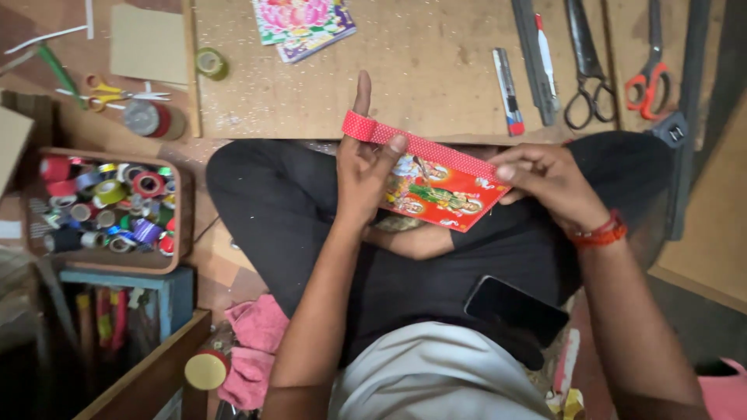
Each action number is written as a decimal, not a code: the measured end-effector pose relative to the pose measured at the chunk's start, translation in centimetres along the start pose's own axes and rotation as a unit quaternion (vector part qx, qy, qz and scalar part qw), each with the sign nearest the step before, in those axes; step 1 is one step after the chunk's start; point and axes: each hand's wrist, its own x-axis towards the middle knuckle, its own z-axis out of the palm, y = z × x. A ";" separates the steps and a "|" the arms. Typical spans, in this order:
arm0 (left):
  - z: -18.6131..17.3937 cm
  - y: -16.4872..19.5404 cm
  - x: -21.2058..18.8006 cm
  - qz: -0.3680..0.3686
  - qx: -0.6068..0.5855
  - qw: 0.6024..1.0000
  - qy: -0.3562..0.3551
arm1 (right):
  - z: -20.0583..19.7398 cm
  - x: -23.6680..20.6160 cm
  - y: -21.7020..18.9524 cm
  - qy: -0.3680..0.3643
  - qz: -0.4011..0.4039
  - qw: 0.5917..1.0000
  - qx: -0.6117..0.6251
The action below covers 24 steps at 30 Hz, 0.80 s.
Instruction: The person sits on the floor and wraps red patterned tape around the edges of small decorated boxes, pressing the tape down and trimming it with scissors. They set finished boxes onto a growing stack and pick up the next plain box to continue.
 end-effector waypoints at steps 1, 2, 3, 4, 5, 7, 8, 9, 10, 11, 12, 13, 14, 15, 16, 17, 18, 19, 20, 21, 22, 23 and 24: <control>0.3 -0.4 -0.2 -0.013 -0.039 0.999 -0.010 | -0.7 0.1 0.0 -0.021 0.017 0.999 -0.036; 0.5 -0.8 -0.4 -0.026 -0.078 0.996 -0.018 | -1.5 0.2 0.0 -0.053 0.009 0.998 -0.045; 0.8 -1.2 -0.8 -0.039 -0.116 0.992 -0.024 | -2.3 0.1 -0.2 -0.087 0.002 0.995 -0.054; 1.1 -1.6 -1.2 -0.048 -0.121 0.991 -0.019 | -2.9 0.0 -0.3 -0.120 -0.007 0.991 -0.063; 1.4 -2.0 -1.6 -0.056 -0.125 0.990 -0.016 | -3.3 -0.2 -0.3 -0.130 -0.018 0.988 -0.080; 2.2 -2.9 -2.1 -0.066 -0.123 0.990 -0.002 | -3.9 -0.6 -0.6 -0.149 -0.037 0.982 -0.111; 2.5 -3.3 -2.2 -0.067 -0.117 0.991 0.007 | -4.2 -0.8 -0.8 -0.161 -0.026 0.981 -0.105; 2.7 -3.6 -2.4 -0.067 -0.111 0.991 0.017 | -4.3 -0.9 -0.9 -0.172 -0.015 0.980 -0.099; 2.8 -3.8 -2.6 -0.068 -0.101 0.992 0.011 | -4.4 -0.8 -1.1 -0.183 -0.004 0.979 -0.094; 2.9 -4.0 -2.7 -0.068 -0.091 0.993 0.005 | -4.5 -0.6 -1.3 -0.199 0.010 0.974 -0.106; 2.8 -4.1 -2.9 -0.067 -0.080 0.995 -0.001 | -4.4 -0.2 -1.4 -0.215 0.022 0.969 -0.118; 2.6 -4.1 -3.0 -0.068 -0.056 0.996 0.009 | -4.2 0.4 -1.7 -0.231 0.033 0.964 -0.130; 2.4 -4.1 -3.1 -0.067 -0.033 0.997 0.017 | -3.6 1.5 -1.8 -0.237 0.030 0.962 -0.130; 2.3 -4.1 -3.1 -0.065 -0.014 0.998 0.022 | -2.9 2.5 -2.0 -0.238 0.028 0.962 -0.132; 2.3 -4.1 -3.1 -0.068 0.000 0.997 0.020 | -2.2 3.4 -2.4 -0.268 -0.080 0.949 -0.144; 2.5 -4.2 -3.3 -0.075 0.013 0.997 0.012 | -1.0 4.3 -2.6 -0.290 -0.182 0.927 -0.154; 3.0 -4.2 -3.4 -0.083 0.028 0.996 0.003 | 0.3 5.3 -3.1 -0.291 -0.204 0.918 -0.176; 3.5 -4.2 -3.3 -0.073 -0.001 0.997 -0.007 | 1.6 5.8 -3.6 -0.267 -0.199 0.918 -0.214; 3.7 -4.2 -3.1 -0.060 -0.027 0.998 -0.013 | 2.8 6.4 -4.2 -0.249 -0.197 0.915 -0.250; 3.7 -3.9 -3.0 -0.047 -0.049 0.998 -0.014 | 4.0 6.7 -4.7 -0.220 -0.199 0.915 -0.272; 3.7 -3.7 -2.9 -0.051 -0.059 0.997 -0.009 | 4.9 6.8 -5.2 -0.192 -0.200 0.916 -0.291; 3.5 -3.4 -2.8 -0.053 -0.067 0.996 -0.002 | 5.3 6.7 -5.7 -0.166 -0.202 0.914 -0.310; 3.2 -3.2 -2.7 -0.053 -0.073 0.996 0.008 | 5.3 6.5 -6.1 -0.152 -0.207 0.917 -0.304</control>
